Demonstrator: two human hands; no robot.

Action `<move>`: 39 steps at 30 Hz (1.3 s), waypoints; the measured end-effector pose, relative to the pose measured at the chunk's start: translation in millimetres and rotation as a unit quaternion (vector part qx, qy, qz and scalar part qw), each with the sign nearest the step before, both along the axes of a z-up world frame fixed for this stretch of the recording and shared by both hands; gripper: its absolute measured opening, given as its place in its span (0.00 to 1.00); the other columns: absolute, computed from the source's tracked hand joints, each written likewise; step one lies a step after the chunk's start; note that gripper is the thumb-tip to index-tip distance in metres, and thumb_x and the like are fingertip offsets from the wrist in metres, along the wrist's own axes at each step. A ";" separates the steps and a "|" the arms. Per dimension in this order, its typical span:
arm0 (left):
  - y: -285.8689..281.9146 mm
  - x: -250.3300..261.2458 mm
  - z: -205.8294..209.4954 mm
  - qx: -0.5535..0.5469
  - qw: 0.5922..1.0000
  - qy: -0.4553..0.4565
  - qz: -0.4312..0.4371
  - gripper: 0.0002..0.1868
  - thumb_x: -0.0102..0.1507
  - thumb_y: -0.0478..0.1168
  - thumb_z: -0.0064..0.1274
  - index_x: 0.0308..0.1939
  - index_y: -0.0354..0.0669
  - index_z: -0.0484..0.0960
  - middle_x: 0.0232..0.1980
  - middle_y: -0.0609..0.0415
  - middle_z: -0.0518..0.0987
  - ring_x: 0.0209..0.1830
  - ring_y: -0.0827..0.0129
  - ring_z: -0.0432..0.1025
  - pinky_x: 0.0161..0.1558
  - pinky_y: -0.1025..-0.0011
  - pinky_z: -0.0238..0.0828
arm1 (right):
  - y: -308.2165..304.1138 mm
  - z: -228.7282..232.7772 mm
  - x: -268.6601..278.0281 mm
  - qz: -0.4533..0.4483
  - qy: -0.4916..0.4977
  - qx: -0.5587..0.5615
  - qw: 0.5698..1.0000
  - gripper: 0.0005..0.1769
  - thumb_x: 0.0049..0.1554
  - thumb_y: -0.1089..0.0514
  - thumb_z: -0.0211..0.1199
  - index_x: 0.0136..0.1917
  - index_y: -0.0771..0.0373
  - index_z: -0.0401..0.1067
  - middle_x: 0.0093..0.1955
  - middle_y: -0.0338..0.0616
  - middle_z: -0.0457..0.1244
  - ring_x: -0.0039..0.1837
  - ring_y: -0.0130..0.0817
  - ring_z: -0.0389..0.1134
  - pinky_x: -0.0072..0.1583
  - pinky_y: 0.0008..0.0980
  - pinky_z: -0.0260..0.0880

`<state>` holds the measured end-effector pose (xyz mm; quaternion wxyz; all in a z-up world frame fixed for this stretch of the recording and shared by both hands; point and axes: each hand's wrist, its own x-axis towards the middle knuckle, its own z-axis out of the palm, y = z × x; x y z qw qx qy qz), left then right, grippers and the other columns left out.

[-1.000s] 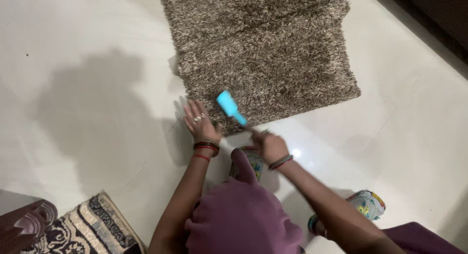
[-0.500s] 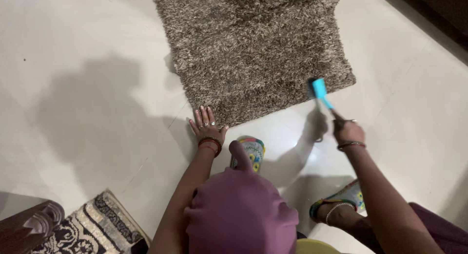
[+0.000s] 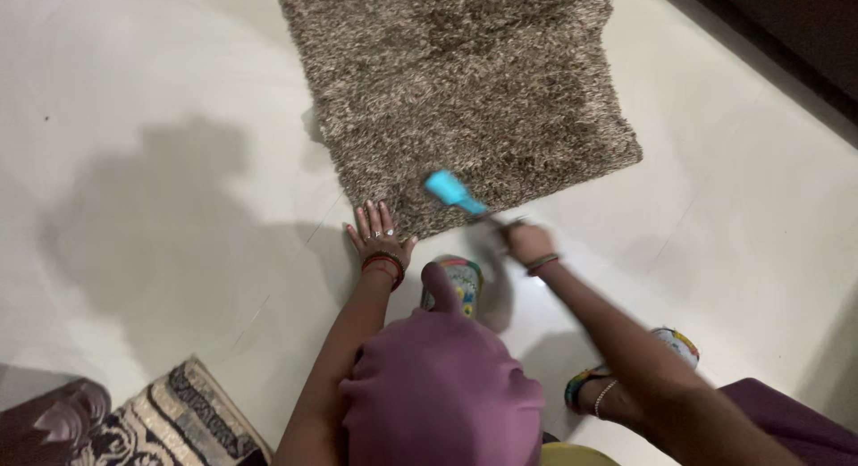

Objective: The person brushes a small brown rug on the floor using a blue handheld brush, occasionally lifting and shaking the rug to remove debris.

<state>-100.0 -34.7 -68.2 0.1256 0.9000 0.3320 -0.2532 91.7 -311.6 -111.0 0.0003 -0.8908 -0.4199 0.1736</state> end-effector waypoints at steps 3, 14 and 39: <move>1.7 3.2 -7.8 -0.002 1.000 0.006 0.004 0.58 0.64 0.72 0.40 0.82 0.45 0.29 0.85 0.45 0.25 0.83 0.49 0.18 0.74 0.38 0.13 | -104.8 29.4 107.6 -0.179 -0.074 -0.091 0.977 0.16 0.66 0.50 0.52 0.52 0.53 0.80 0.48 0.51 0.72 0.47 0.52 0.74 0.48 0.52 0.73; 3.6 5.2 -6.6 0.008 1.000 0.025 -0.011 0.58 0.65 0.73 0.39 0.82 0.45 0.29 0.85 0.45 0.24 0.83 0.45 0.18 0.74 0.38 0.12 | -1.3 -2.4 -3.4 -0.167 -0.034 0.213 0.962 0.17 0.67 0.52 0.49 0.56 0.57 0.77 0.46 0.56 0.70 0.40 0.54 0.71 0.42 0.52 0.71; 8.8 7.8 -17.8 0.007 0.999 0.038 -0.018 0.57 0.64 0.74 0.38 0.82 0.48 0.29 0.85 0.49 0.23 0.83 0.45 0.17 0.73 0.34 0.13 | 57.7 -25.3 -52.0 0.030 0.004 0.069 0.997 0.13 0.59 0.53 0.53 0.49 0.60 0.76 0.43 0.55 0.70 0.42 0.51 0.72 0.45 0.51 0.73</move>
